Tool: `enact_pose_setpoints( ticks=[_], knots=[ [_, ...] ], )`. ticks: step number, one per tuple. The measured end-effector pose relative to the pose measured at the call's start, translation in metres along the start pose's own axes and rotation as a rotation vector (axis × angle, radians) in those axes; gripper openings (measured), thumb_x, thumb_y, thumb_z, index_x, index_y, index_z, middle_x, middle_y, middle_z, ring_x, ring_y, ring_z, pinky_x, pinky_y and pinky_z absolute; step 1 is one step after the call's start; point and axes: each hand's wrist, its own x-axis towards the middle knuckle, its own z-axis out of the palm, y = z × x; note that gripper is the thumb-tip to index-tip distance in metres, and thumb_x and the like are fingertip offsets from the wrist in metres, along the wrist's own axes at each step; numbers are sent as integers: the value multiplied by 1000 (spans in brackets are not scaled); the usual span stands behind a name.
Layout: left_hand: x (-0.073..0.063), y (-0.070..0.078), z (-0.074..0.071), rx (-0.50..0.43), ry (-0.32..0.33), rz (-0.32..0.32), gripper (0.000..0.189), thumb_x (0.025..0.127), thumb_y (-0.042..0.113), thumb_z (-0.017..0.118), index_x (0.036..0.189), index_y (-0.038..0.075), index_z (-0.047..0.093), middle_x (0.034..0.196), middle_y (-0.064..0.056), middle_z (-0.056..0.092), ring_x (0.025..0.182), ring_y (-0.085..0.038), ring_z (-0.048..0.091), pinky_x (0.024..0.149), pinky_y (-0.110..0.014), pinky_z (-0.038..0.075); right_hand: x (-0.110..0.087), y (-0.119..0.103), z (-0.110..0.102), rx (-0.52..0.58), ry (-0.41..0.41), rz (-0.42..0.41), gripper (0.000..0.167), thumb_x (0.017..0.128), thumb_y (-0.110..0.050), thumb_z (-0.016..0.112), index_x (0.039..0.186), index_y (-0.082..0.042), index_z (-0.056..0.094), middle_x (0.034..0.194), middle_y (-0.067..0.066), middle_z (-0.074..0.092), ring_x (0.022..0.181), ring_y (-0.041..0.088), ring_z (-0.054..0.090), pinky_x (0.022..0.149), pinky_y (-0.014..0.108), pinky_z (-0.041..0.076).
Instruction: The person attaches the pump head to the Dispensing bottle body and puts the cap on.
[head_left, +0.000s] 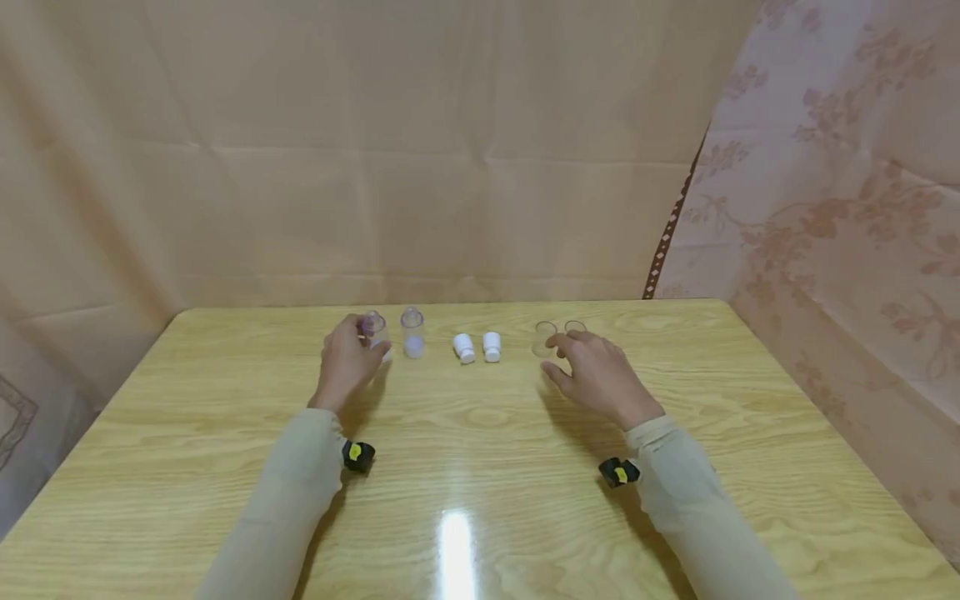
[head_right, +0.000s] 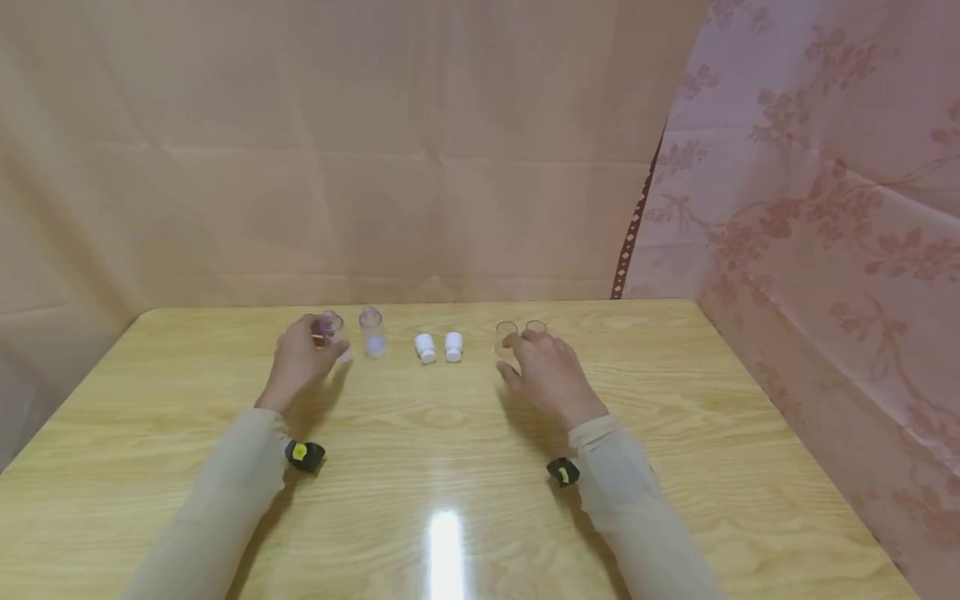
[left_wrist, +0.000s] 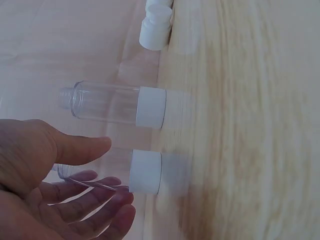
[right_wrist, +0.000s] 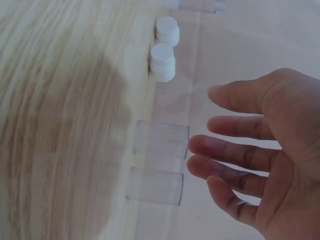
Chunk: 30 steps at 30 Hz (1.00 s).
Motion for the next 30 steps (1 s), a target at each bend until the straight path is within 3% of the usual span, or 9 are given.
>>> enact_pose_setpoints(
  ticks=[5, 12, 22, 30],
  knots=[
    [0, 2, -2, -16, 1, -14, 43, 93, 11, 71, 128, -10, 55, 120, -26, 62, 110, -40, 60, 94, -53, 47, 1, -1, 0, -2, -5, -2, 37, 96, -25, 73, 123, -1, 68, 104, 16, 71, 86, 29, 69, 74, 50, 56],
    [-2, 12, -10, -23, 12, 17, 47, 91, 13, 73, 129, -10, 57, 119, -26, 64, 108, -39, 61, 92, -52, 49, 1, -6, 4, 12, -27, -2, 36, 96, -24, 73, 123, -2, 68, 106, 15, 71, 90, 29, 69, 77, 50, 56],
    [-9, 31, -23, -12, -141, 6, 48, 89, 17, 77, 126, -7, 60, 118, -22, 64, 106, -37, 62, 84, -46, 54, 5, -17, 12, 14, 0, -16, 35, 95, -26, 74, 120, -2, 69, 104, 13, 72, 89, 28, 69, 74, 48, 57],
    [-11, 40, -25, 8, -234, 39, 48, 85, 15, 80, 123, -8, 61, 114, -23, 66, 102, -35, 63, 82, -42, 55, 26, -32, 21, 3, 25, -21, 38, 96, -26, 73, 123, 0, 67, 104, 14, 70, 84, 26, 68, 69, 45, 56]
  ],
)
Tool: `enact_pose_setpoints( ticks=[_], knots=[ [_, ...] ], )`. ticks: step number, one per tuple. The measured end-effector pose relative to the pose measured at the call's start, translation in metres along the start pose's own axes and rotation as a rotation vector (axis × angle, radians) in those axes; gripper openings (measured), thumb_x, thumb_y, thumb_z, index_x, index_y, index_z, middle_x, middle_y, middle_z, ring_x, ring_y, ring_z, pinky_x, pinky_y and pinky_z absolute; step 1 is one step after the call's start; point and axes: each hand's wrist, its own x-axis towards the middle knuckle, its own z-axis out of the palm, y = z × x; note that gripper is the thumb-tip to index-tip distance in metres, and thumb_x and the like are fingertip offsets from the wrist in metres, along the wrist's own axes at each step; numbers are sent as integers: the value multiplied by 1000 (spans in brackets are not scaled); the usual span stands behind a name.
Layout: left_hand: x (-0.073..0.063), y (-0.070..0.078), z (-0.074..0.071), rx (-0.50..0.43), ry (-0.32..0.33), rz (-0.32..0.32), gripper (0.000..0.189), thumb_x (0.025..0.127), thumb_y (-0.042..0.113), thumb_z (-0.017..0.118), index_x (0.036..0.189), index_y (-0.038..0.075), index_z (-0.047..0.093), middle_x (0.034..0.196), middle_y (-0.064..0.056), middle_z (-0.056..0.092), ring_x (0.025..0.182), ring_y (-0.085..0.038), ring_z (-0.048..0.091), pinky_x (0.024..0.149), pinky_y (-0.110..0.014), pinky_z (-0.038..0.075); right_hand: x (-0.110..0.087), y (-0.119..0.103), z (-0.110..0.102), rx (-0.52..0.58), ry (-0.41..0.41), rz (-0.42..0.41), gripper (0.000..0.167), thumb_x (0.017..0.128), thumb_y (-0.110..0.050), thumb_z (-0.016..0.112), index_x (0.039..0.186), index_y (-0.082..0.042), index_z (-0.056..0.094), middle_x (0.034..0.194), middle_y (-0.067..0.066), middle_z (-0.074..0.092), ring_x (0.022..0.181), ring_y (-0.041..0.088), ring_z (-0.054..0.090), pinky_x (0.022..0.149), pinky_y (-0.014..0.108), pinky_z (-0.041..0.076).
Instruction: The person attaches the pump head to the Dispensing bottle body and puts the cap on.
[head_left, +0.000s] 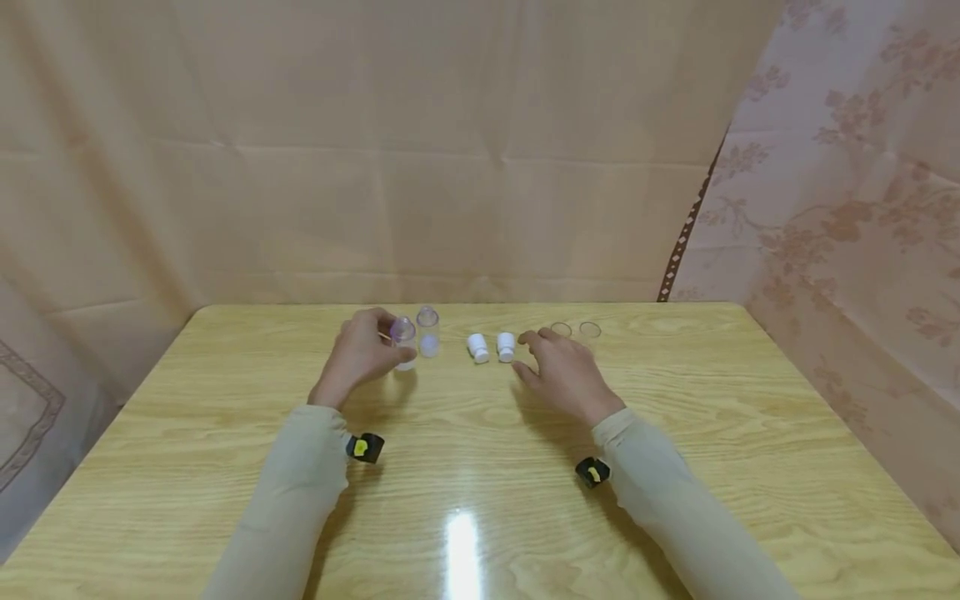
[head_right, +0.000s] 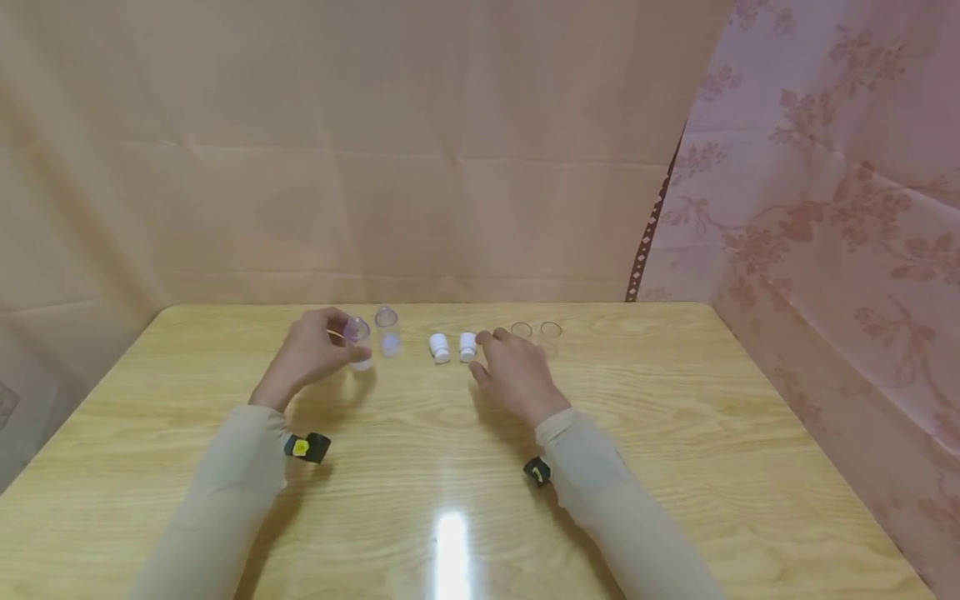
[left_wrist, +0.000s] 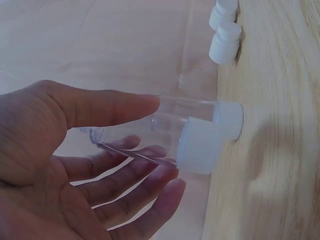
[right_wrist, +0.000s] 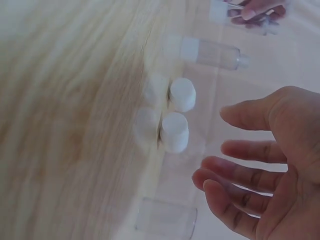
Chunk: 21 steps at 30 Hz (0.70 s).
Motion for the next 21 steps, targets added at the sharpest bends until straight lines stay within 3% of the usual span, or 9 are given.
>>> enact_pose_setpoints(
  ticks=[7, 21],
  knots=[
    [-2, 4, 1, 10, -55, 32, 45, 83, 14, 81, 118, -6, 63, 109, -18, 66, 98, -31, 63, 78, -38, 54, 19, -6, 9, -8, -37, 36, 39, 97, -24, 70, 127, 0, 65, 115, 19, 67, 92, 33, 67, 76, 49, 56],
    [-5, 8, 6, 21, -150, 51, 40, 82, 10, 83, 114, -4, 65, 106, -15, 66, 94, -27, 64, 77, -36, 54, 42, -11, 21, -32, -90, 120, 32, 98, -18, 64, 121, 4, 63, 105, 20, 64, 91, 31, 63, 76, 47, 55]
  ],
)
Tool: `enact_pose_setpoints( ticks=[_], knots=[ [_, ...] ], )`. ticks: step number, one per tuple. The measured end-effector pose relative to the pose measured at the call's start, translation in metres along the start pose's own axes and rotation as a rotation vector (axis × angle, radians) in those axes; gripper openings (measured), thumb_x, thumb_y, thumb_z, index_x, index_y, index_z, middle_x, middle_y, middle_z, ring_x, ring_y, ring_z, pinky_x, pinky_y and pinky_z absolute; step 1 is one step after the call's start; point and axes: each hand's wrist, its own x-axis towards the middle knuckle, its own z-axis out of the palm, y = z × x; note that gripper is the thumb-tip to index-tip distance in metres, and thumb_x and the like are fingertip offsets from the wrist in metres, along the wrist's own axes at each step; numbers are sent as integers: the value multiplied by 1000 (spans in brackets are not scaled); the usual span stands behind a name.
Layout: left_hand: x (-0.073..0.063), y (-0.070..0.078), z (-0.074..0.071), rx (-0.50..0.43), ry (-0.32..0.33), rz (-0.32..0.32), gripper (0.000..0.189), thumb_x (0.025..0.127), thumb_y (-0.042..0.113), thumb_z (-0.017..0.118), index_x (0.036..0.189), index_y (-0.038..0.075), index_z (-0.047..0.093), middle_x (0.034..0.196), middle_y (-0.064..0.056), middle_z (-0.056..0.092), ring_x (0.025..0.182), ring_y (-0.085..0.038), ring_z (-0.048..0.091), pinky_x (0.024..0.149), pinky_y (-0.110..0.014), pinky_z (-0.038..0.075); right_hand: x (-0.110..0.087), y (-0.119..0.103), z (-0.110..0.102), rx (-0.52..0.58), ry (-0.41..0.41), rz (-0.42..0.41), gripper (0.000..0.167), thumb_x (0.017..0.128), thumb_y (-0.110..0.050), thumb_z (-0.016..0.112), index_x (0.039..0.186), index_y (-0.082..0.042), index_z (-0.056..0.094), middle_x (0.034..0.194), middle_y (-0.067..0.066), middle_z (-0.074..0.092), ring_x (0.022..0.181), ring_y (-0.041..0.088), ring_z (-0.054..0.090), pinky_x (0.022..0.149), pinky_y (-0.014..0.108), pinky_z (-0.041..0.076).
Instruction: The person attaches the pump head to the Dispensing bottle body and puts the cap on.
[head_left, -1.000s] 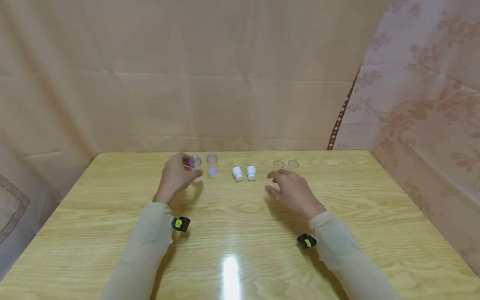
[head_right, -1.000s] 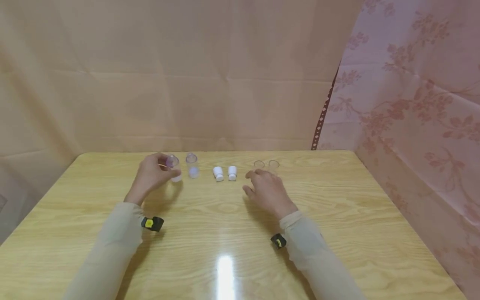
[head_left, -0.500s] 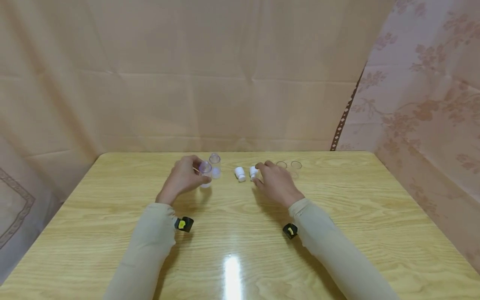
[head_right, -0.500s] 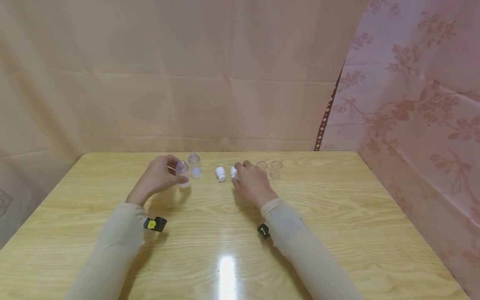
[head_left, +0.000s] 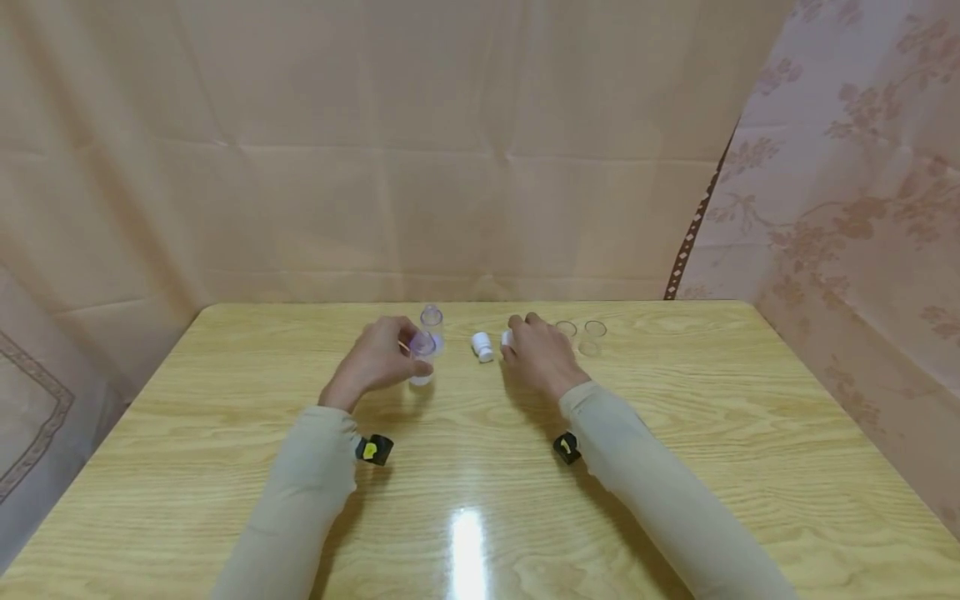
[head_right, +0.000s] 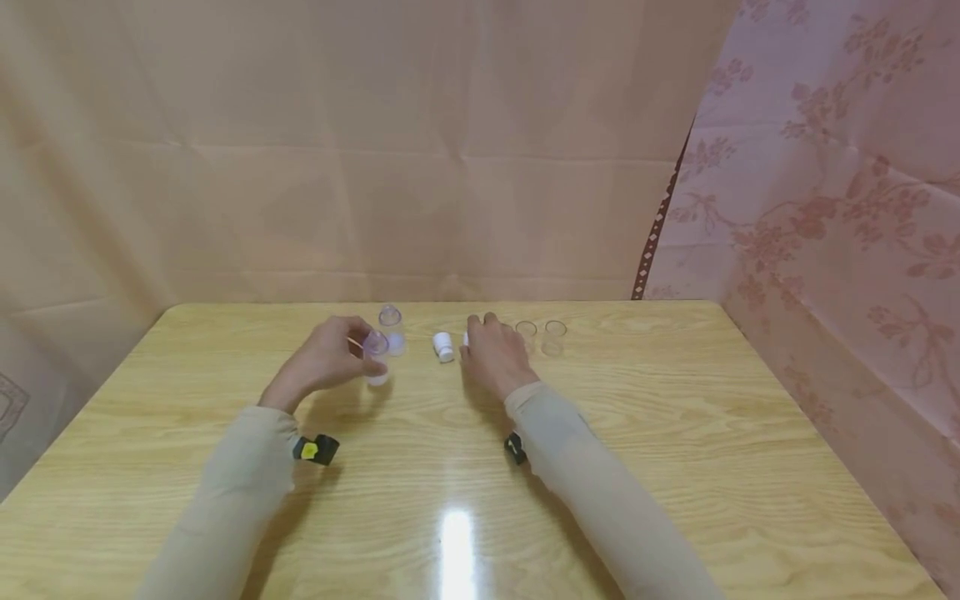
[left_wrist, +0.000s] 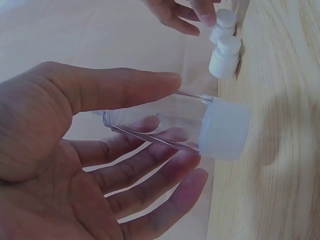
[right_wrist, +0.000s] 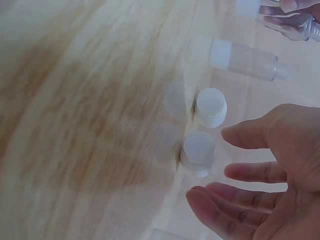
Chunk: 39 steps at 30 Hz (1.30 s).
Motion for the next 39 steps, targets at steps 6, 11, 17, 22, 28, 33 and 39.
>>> enact_pose_setpoints(
  ticks=[6, 11, 17, 22, 28, 33, 39],
  knots=[
    [-1, 3, 3, -1, -43, 5, 40, 82, 8, 82, 115, -4, 64, 106, -14, 65, 92, -25, 62, 77, -35, 52, 6, -2, 4, -8, -32, 22, 33, 98, -20, 66, 122, 3, 63, 108, 20, 65, 94, 33, 64, 77, 47, 55],
    [-1, 7, 7, 10, -62, 15, 39, 80, 8, 83, 113, -2, 65, 105, -12, 65, 91, -25, 61, 78, -36, 52, 9, -3, 7, 8, -60, 47, 31, 98, -21, 67, 119, 1, 64, 106, 18, 64, 92, 32, 63, 75, 47, 55],
    [-1, 10, 11, 38, -71, 35, 36, 80, 8, 83, 110, -1, 65, 104, -11, 66, 89, -24, 61, 78, -36, 52, 11, -3, 9, 32, -71, 65, 28, 98, -19, 67, 117, 1, 64, 105, 18, 64, 91, 34, 63, 75, 49, 55],
    [-2, 13, 14, 54, -77, 44, 36, 80, 8, 84, 109, -1, 65, 104, -11, 67, 89, -24, 62, 78, -36, 53, 12, -4, 10, 55, -53, 62, 23, 94, -10, 69, 113, 3, 63, 101, 20, 64, 89, 35, 64, 75, 49, 55],
    [1, 15, 22, 52, -90, 44, 36, 80, 8, 84, 109, -1, 65, 103, -10, 67, 87, -23, 62, 77, -35, 53, 10, -2, 9, 99, -42, 69, 23, 89, -2, 70, 111, 4, 63, 100, 20, 63, 88, 35, 63, 75, 45, 56],
    [3, 16, 26, 71, -95, 45, 35, 81, 8, 85, 108, 0, 66, 103, -9, 67, 87, -22, 61, 78, -35, 52, 4, 1, 5, 128, -25, 58, 28, 89, -5, 69, 116, 5, 64, 104, 19, 64, 93, 32, 62, 79, 45, 54],
    [3, 19, 30, 95, -87, 51, 35, 79, 8, 85, 107, 0, 66, 101, -9, 67, 88, -23, 60, 80, -37, 52, -10, 4, -2, 212, 2, 20, 35, 90, -8, 66, 123, 3, 65, 112, 20, 65, 96, 30, 63, 83, 45, 53]
  ],
)
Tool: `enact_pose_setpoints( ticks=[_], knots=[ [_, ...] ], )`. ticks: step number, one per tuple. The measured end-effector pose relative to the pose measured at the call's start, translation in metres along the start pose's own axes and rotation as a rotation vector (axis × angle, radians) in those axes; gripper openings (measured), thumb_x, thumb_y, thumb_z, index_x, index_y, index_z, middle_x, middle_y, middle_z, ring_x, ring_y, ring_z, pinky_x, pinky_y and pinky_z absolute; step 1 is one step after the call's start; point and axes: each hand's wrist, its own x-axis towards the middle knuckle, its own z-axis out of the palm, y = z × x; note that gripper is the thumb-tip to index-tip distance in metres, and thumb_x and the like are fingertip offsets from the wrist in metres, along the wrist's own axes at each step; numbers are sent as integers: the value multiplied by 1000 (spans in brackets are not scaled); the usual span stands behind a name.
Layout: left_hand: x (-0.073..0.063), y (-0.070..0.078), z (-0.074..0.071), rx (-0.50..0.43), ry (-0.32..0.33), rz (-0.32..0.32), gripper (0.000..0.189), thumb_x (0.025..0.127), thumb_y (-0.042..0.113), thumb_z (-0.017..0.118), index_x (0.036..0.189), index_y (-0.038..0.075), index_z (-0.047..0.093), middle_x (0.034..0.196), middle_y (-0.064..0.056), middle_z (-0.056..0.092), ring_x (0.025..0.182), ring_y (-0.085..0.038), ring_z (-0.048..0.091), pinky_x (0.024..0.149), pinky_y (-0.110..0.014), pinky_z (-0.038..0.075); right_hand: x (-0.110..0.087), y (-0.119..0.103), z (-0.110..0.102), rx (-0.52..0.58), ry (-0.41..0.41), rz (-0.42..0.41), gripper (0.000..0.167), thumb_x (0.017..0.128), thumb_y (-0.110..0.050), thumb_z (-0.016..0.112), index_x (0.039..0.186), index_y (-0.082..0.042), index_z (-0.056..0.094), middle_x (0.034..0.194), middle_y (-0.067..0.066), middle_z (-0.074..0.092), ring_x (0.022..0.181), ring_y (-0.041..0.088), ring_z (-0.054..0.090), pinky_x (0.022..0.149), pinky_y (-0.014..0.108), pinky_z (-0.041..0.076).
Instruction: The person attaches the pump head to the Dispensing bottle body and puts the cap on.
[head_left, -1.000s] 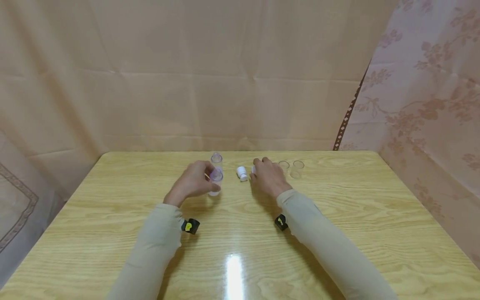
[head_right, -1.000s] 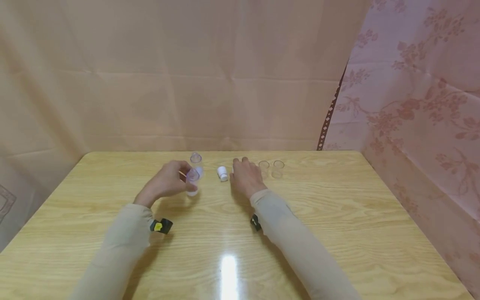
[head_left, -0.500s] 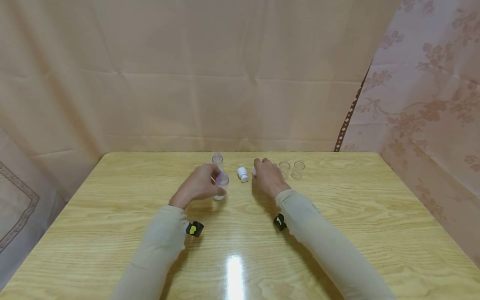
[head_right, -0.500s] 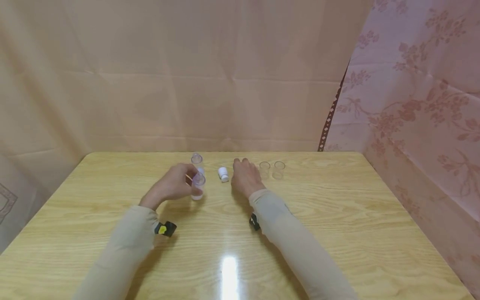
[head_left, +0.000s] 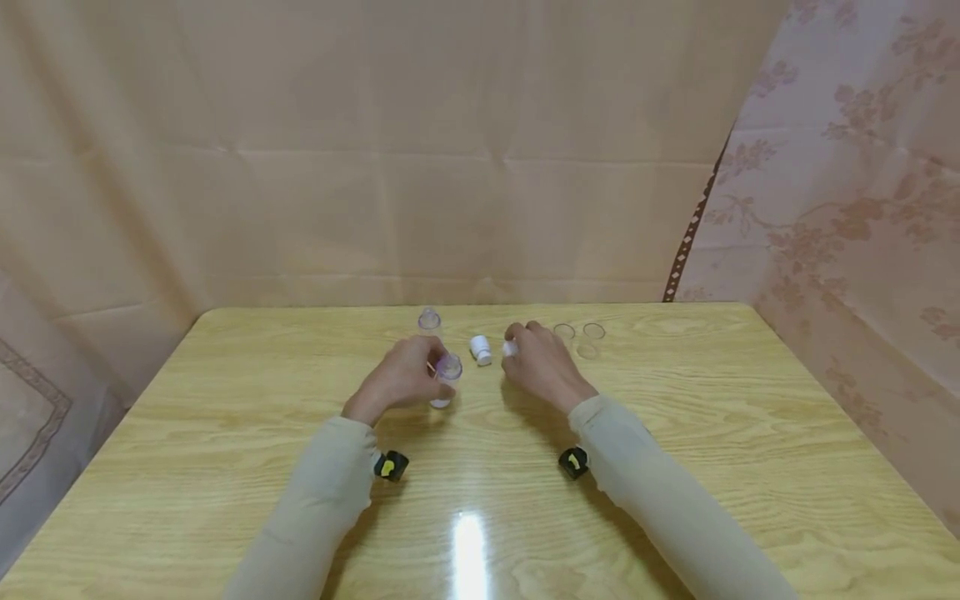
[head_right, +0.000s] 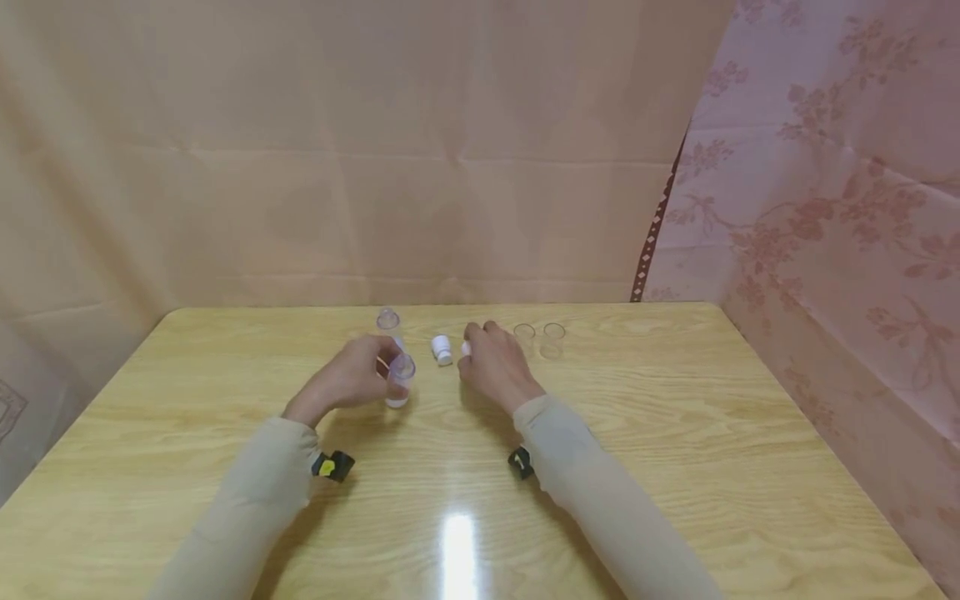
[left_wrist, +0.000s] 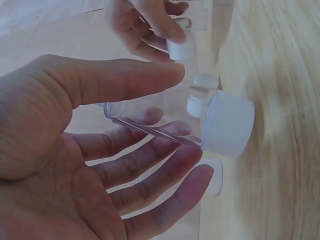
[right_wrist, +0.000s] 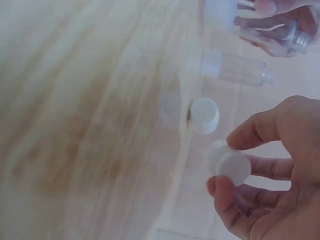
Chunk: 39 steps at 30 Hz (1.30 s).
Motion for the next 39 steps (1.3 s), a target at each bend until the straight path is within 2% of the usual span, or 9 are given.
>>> enact_pose_setpoints(
  ticks=[4, 6, 12, 19, 25, 31, 35, 39],
  knots=[
    [-2, -2, 2, -5, 4, 5, 35, 79, 8, 85, 108, -1, 66, 99, -9, 66, 86, -23, 59, 78, -37, 51, -13, 1, -6, 41, 17, -44, 36, 91, -11, 63, 125, 0, 65, 111, 17, 65, 95, 29, 62, 82, 45, 53],
    [-3, -3, 3, -9, 16, 12, 37, 80, 8, 84, 109, -1, 66, 101, -10, 66, 89, -24, 60, 81, -39, 52, -20, 2, -9, 59, 24, -65, 35, 93, -12, 62, 126, 0, 65, 111, 16, 65, 95, 28, 61, 82, 45, 52],
    [-8, -5, 6, -29, 83, 35, 40, 80, 9, 84, 114, -3, 65, 108, -14, 67, 104, -31, 62, 95, -47, 50, -37, 3, -19, 110, 45, -102, 32, 98, -13, 60, 127, 1, 65, 108, 13, 64, 94, 26, 60, 80, 44, 53],
    [-12, -11, 14, -82, 162, 29, 42, 80, 8, 84, 115, -5, 64, 109, -17, 68, 106, -34, 63, 95, -48, 50, -51, 6, -25, 132, 65, -141, 31, 98, -11, 61, 126, 2, 65, 104, 11, 64, 85, 21, 59, 69, 37, 51],
    [-14, -14, 22, -136, 225, 79, 39, 78, 5, 84, 111, -4, 65, 105, -15, 66, 101, -33, 64, 89, -47, 54, -59, 7, -28, 169, 74, -148, 31, 97, -9, 61, 126, 1, 65, 104, 11, 63, 81, 19, 57, 67, 34, 50],
    [-15, -12, 27, -172, 243, 134, 38, 81, 4, 83, 113, -4, 64, 107, -16, 64, 101, -33, 65, 88, -46, 55, -63, 6, -33, 234, 66, -154, 34, 96, -5, 62, 128, 2, 64, 108, 13, 61, 82, 20, 60, 68, 33, 53],
    [-16, -11, 30, -170, 247, 174, 38, 83, 3, 81, 115, -4, 64, 109, -15, 62, 101, -32, 64, 87, -46, 55, -64, 8, -36, 265, 79, -171, 33, 94, -3, 63, 127, 1, 65, 109, 13, 60, 84, 21, 60, 68, 31, 54],
    [-15, -10, 33, -115, 272, 226, 37, 82, 4, 81, 115, -3, 65, 108, -14, 61, 100, -31, 63, 87, -46, 53, -63, 10, -35, 287, 81, -188, 31, 94, -2, 64, 125, -2, 67, 111, 11, 60, 85, 20, 58, 66, 29, 53]
  ],
)
